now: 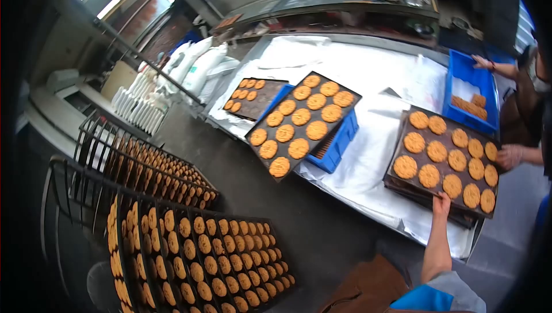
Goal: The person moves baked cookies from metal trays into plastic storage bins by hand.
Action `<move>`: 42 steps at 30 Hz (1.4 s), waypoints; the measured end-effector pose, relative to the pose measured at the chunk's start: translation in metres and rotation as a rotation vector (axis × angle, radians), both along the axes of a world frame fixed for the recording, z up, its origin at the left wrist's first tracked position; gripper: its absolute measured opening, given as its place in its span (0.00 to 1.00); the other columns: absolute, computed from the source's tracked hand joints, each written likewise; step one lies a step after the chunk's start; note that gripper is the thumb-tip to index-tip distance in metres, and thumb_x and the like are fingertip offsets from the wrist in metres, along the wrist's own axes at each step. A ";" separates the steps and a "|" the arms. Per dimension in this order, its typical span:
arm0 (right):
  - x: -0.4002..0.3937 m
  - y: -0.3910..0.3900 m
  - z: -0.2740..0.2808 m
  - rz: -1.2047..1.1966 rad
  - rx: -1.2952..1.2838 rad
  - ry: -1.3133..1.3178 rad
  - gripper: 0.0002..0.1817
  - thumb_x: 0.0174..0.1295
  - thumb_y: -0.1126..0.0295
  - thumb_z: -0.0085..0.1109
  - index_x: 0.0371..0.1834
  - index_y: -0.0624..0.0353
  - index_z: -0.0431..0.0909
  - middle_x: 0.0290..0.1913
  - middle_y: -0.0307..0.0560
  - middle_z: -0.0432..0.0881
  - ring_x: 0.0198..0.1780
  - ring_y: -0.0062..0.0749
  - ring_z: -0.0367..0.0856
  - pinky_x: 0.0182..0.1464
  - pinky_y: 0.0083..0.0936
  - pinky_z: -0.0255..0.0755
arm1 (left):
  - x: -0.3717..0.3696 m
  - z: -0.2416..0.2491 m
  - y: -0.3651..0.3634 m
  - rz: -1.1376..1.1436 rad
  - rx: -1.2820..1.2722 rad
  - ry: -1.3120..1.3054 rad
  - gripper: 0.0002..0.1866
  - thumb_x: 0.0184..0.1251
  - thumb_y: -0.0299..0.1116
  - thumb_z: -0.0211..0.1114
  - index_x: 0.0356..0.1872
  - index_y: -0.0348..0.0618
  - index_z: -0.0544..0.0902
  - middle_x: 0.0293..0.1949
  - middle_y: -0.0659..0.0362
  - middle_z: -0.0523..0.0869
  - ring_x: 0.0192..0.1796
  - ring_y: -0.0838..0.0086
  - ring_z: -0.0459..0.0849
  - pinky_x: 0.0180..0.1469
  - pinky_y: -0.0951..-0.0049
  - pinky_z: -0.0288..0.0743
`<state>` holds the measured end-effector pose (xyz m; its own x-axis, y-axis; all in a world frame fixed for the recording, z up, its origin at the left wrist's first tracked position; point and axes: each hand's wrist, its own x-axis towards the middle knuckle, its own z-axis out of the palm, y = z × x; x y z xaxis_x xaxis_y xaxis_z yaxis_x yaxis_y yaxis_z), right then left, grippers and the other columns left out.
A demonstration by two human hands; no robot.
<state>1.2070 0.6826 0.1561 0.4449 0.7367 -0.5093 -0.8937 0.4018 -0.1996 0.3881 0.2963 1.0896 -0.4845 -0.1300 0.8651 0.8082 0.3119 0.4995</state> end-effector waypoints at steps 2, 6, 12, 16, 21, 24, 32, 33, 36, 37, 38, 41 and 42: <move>-0.007 0.003 0.010 0.132 -0.073 0.028 0.12 0.59 0.83 0.52 0.46 0.66 0.76 0.51 0.54 0.83 0.56 0.45 0.80 0.68 0.48 0.72 | -0.014 -0.001 -0.022 0.006 0.003 -0.048 0.33 0.75 0.53 0.60 0.67 0.34 0.73 0.60 0.48 0.80 0.60 0.61 0.78 0.66 0.61 0.69; -0.040 0.011 0.122 0.434 -0.556 -0.074 0.06 0.66 0.69 0.53 0.36 0.60 0.74 0.37 0.51 0.82 0.38 0.43 0.84 0.52 0.51 0.84 | -0.040 -0.011 -0.081 0.023 0.025 -0.123 0.34 0.75 0.54 0.59 0.69 0.35 0.72 0.63 0.48 0.79 0.63 0.61 0.77 0.69 0.61 0.68; -0.052 0.039 0.142 0.722 -0.734 -0.536 0.13 0.61 0.65 0.54 0.20 0.55 0.68 0.14 0.40 0.69 0.14 0.29 0.70 0.25 0.40 0.82 | -0.088 -0.048 -0.155 -0.133 -0.013 -0.106 0.31 0.76 0.52 0.59 0.69 0.36 0.74 0.63 0.52 0.80 0.64 0.65 0.78 0.70 0.64 0.67; -0.197 0.063 0.207 1.125 -0.437 -0.782 0.15 0.64 0.59 0.57 0.36 0.62 0.79 0.26 0.50 0.81 0.25 0.40 0.82 0.29 0.33 0.81 | -0.037 -0.038 -0.096 -0.114 0.225 -0.259 0.29 0.69 0.48 0.70 0.59 0.33 0.80 0.49 0.52 0.85 0.52 0.71 0.83 0.59 0.70 0.75; -0.512 0.003 0.466 1.533 0.503 -0.582 0.19 0.71 0.59 0.58 0.52 0.65 0.78 0.50 0.61 0.86 0.47 0.45 0.88 0.52 0.36 0.82 | -0.005 -0.044 -0.052 -0.329 0.319 -0.129 0.13 0.69 0.39 0.72 0.42 0.40 0.81 0.30 0.64 0.81 0.31 0.81 0.79 0.36 0.78 0.76; -0.643 -0.059 0.609 1.698 0.743 -0.356 0.31 0.74 0.53 0.55 0.65 0.73 0.70 0.62 0.66 0.79 0.58 0.51 0.83 0.62 0.41 0.77 | -0.001 -0.046 -0.045 -0.301 0.267 -0.044 0.11 0.71 0.38 0.70 0.42 0.41 0.82 0.30 0.67 0.79 0.32 0.84 0.76 0.37 0.80 0.71; -0.856 -0.150 0.730 1.949 0.774 0.150 0.31 0.67 0.57 0.59 0.62 0.75 0.68 0.65 0.66 0.75 0.64 0.57 0.75 0.70 0.59 0.64 | 0.017 -0.047 -0.039 -0.209 0.170 0.011 0.13 0.72 0.40 0.69 0.41 0.39 0.83 0.30 0.68 0.80 0.31 0.86 0.74 0.35 0.80 0.68; -0.862 -0.156 0.735 1.950 0.683 0.141 0.21 0.63 0.68 0.55 0.56 0.72 0.72 0.62 0.65 0.77 0.62 0.57 0.76 0.69 0.60 0.66 | 0.017 -0.047 -0.040 -0.176 0.140 0.014 0.13 0.72 0.40 0.69 0.40 0.39 0.83 0.29 0.69 0.80 0.30 0.86 0.73 0.34 0.79 0.68; -0.885 -0.149 0.728 1.965 0.713 0.289 0.17 0.51 0.79 0.48 0.45 0.69 0.73 0.53 0.62 0.78 0.57 0.58 0.77 0.67 0.60 0.69 | 0.013 -0.049 -0.040 -0.274 0.182 0.043 0.14 0.71 0.40 0.69 0.39 0.38 0.82 0.27 0.68 0.79 0.29 0.85 0.72 0.33 0.78 0.68; -0.895 -0.140 0.721 1.935 0.733 0.310 0.15 0.47 0.81 0.46 0.41 0.68 0.72 0.50 0.61 0.77 0.55 0.58 0.77 0.67 0.60 0.70 | 0.011 -0.049 -0.041 -0.263 0.175 0.029 0.14 0.71 0.39 0.69 0.39 0.37 0.82 0.27 0.68 0.79 0.29 0.85 0.72 0.33 0.78 0.68; -0.890 -0.139 0.722 1.884 0.750 0.228 0.08 0.45 0.81 0.46 0.30 0.64 0.70 0.43 0.57 0.75 0.48 0.56 0.76 0.64 0.56 0.73 | 0.008 -0.049 -0.041 -0.289 0.179 0.064 0.15 0.71 0.41 0.69 0.39 0.36 0.81 0.27 0.66 0.79 0.30 0.83 0.73 0.35 0.76 0.70; -0.878 -0.127 0.739 1.900 0.735 0.112 0.05 0.43 0.82 0.45 0.24 0.60 0.67 0.39 0.53 0.73 0.42 0.51 0.74 0.58 0.53 0.75 | 0.007 -0.050 -0.048 -0.156 0.114 0.038 0.16 0.72 0.42 0.68 0.40 0.36 0.81 0.27 0.64 0.80 0.30 0.81 0.74 0.37 0.74 0.71; -0.874 -0.112 0.739 1.935 0.743 0.157 0.06 0.43 0.82 0.45 0.22 0.59 0.66 0.36 0.51 0.71 0.40 0.49 0.73 0.54 0.52 0.75 | 0.012 -0.050 -0.046 -0.153 0.119 0.057 0.17 0.72 0.44 0.67 0.40 0.36 0.81 0.26 0.63 0.80 0.30 0.79 0.74 0.37 0.72 0.72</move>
